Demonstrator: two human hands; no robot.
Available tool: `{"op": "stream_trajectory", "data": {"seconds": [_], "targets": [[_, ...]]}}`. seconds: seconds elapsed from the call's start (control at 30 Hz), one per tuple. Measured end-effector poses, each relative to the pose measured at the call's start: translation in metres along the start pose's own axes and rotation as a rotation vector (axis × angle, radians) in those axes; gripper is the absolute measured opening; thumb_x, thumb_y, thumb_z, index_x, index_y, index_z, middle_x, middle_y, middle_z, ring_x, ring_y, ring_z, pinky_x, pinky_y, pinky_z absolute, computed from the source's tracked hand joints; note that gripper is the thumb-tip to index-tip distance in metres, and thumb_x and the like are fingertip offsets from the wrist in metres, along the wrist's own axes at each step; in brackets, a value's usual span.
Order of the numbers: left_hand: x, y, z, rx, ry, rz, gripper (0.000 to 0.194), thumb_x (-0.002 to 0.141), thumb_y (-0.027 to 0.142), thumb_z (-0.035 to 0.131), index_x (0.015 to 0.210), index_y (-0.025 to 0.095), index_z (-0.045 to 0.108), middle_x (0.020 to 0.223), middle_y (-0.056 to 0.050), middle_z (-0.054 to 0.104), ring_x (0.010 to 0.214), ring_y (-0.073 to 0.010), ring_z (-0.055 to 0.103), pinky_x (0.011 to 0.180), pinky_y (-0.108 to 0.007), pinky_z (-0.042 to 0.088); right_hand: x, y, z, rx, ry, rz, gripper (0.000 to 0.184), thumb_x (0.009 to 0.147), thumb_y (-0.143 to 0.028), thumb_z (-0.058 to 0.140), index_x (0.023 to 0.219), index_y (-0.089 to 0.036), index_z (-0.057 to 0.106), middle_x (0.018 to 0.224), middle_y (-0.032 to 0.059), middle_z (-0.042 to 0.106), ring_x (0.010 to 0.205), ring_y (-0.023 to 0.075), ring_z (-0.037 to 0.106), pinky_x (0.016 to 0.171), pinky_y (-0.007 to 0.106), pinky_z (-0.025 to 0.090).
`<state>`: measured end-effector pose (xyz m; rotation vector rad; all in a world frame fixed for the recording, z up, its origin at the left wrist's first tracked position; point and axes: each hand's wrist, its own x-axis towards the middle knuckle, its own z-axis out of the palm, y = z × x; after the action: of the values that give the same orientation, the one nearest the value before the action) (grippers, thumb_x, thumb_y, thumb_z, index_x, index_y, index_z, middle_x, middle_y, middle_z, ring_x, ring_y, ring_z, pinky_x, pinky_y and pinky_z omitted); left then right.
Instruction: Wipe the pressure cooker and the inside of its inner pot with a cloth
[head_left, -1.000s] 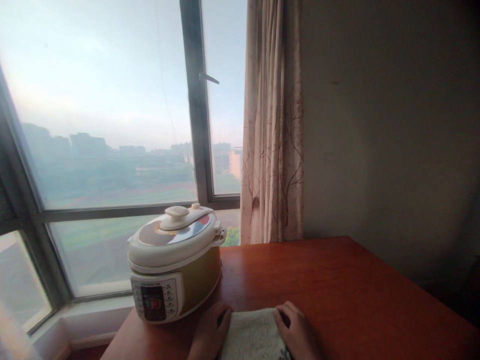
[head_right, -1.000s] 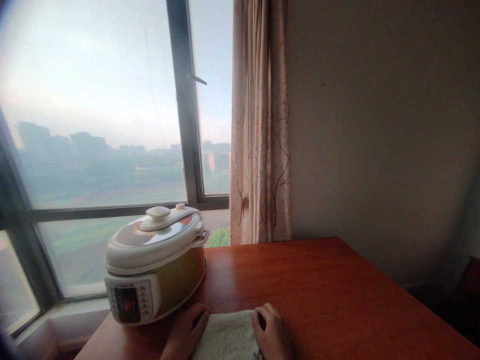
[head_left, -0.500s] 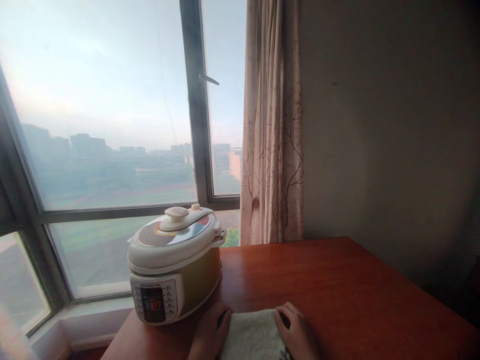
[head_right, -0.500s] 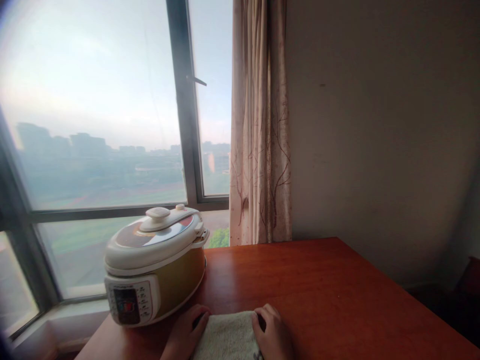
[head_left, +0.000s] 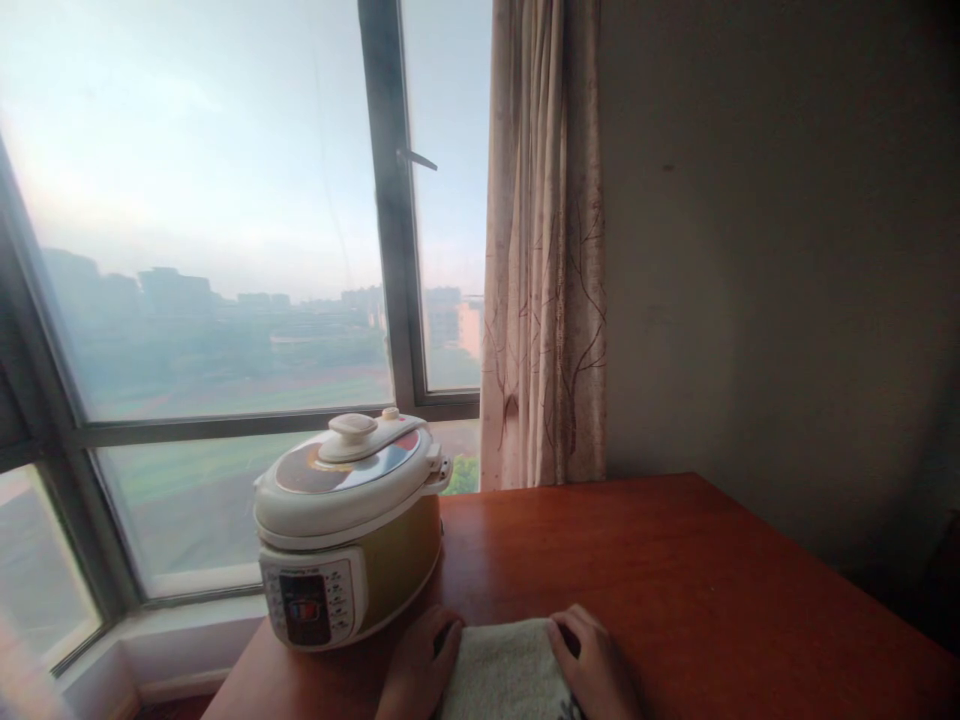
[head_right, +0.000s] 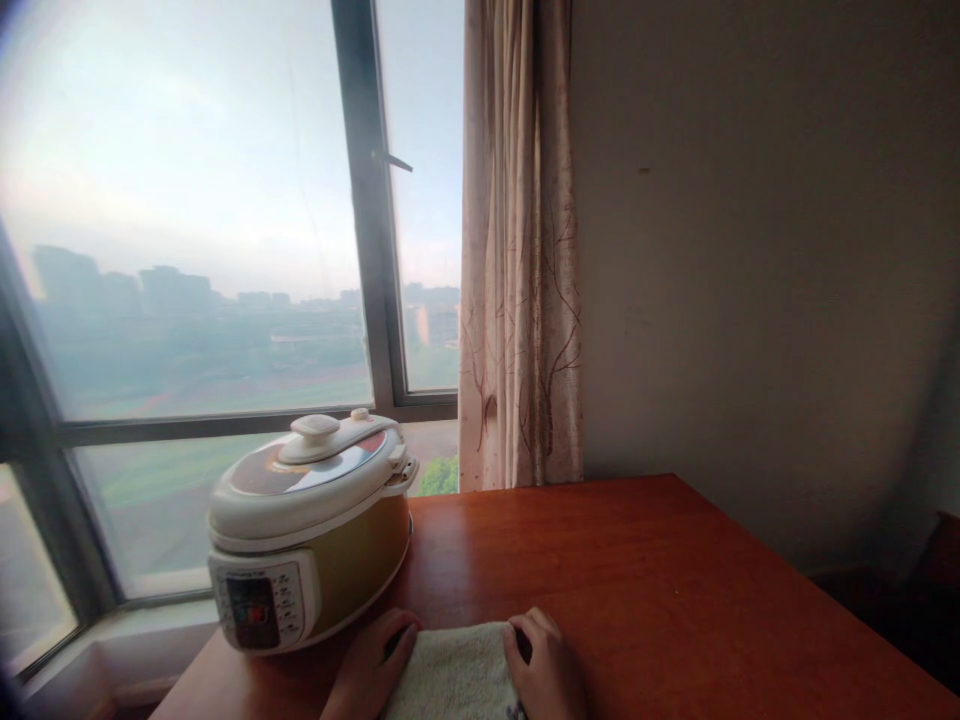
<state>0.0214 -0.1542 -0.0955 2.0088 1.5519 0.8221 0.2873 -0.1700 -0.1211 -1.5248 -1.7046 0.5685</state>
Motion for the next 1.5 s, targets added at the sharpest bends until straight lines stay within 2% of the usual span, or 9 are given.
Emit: {"op": "stream_trajectory", "data": {"seconds": [0.63,1.0,1.5], "targets": [[0.0002,-0.0027,0.0015,0.024,-0.008,-0.015,0.034,0.094,0.038,0.039,0.086,0.02,0.067,0.093,-0.009,0.072,0.09,-0.0237,0.067,0.082,-0.032,0.046,-0.0012,-0.0029,-0.0004,0.037,0.023,0.004,0.04,0.095,-0.045,0.043,0.084,-0.022,0.073,0.089,0.0078,0.07,0.09,0.0232,0.066,0.083,0.03,0.046],[0.0003,-0.0003,0.0012,0.002,-0.005,-0.011,0.035,0.094,0.039,0.038,0.085,0.019,0.065,0.093,-0.01,0.072,0.09,-0.0248,0.067,0.083,-0.034,0.046,-0.0019,-0.0022,0.0008,0.03,0.033,0.003,0.039,0.094,-0.045,0.043,0.084,-0.023,0.073,0.089,0.0071,0.071,0.089,0.0227,0.067,0.082,0.029,0.046],[-0.0013,0.0039,-0.0018,0.016,-0.011,-0.013,0.032,0.094,0.036,0.039,0.084,0.02,0.065,0.091,-0.008,0.071,0.089,-0.0226,0.067,0.081,-0.03,0.045,-0.0028,-0.0024,0.0009,0.035,0.032,-0.001,0.039,0.095,-0.046,0.043,0.086,-0.023,0.073,0.09,0.007,0.07,0.091,0.0224,0.067,0.084,0.029,0.046]]}}
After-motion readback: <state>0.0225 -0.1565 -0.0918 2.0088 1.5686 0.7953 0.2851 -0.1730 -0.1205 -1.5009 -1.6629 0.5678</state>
